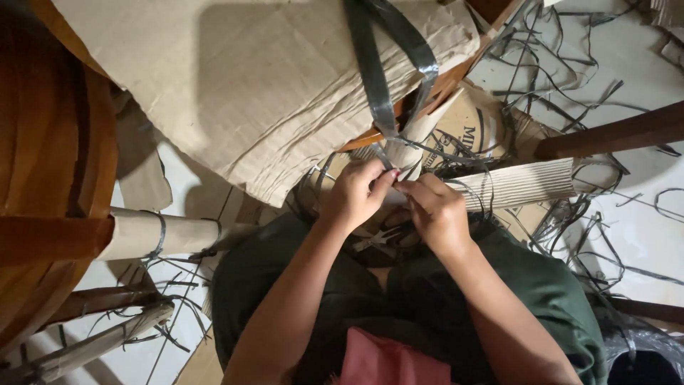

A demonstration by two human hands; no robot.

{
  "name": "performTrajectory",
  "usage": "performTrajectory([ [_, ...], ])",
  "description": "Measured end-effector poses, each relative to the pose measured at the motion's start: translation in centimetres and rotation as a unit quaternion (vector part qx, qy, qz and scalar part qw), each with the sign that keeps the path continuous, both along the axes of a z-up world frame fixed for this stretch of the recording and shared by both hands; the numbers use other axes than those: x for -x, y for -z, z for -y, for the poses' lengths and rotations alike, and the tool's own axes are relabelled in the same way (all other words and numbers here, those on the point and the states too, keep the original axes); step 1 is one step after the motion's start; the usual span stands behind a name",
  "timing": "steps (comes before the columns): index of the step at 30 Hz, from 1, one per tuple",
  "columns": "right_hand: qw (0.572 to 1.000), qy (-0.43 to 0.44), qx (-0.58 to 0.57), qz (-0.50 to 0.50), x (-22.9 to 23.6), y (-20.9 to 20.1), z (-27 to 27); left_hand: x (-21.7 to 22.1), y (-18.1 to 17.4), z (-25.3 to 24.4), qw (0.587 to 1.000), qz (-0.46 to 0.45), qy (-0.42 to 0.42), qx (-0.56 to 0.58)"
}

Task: The person sits on the floor and uses scissors to cut a long strip of black tape into smaller pieces. They repeatedly measure, cut, and handle the tape, accumulating cut pieces on the floor.

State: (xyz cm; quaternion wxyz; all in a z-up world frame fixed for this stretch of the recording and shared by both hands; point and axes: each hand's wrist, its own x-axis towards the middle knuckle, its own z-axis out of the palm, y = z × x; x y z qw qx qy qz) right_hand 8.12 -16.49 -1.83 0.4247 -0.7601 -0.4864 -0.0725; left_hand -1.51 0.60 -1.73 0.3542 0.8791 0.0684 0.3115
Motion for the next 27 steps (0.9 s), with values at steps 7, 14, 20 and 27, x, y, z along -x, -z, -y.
performTrajectory([
  [7, 0.997, 0.024, 0.019, 0.073, 1.2, 0.8, -1.0, 0.6, -0.2, 0.9, 0.994, -0.06, -0.053, -0.079],
  [14, 0.997, 0.009, 0.08, -0.005, 0.8, -0.4, -1.5, 1.3, -0.4, 2.2, 0.987, -0.143, -0.053, -0.045],
  [20, 0.957, -0.081, 0.012, -0.28, -1.7, 0.2, -0.8, 1.3, -0.8, 2.3, 0.986, -0.125, -0.031, 0.106],
  [27, 0.946, -0.09, 0.009, -0.312, -1.3, -3.4, -1.7, 1.0, -3.0, 4.3, 0.773, -0.17, -0.031, 0.61],
])
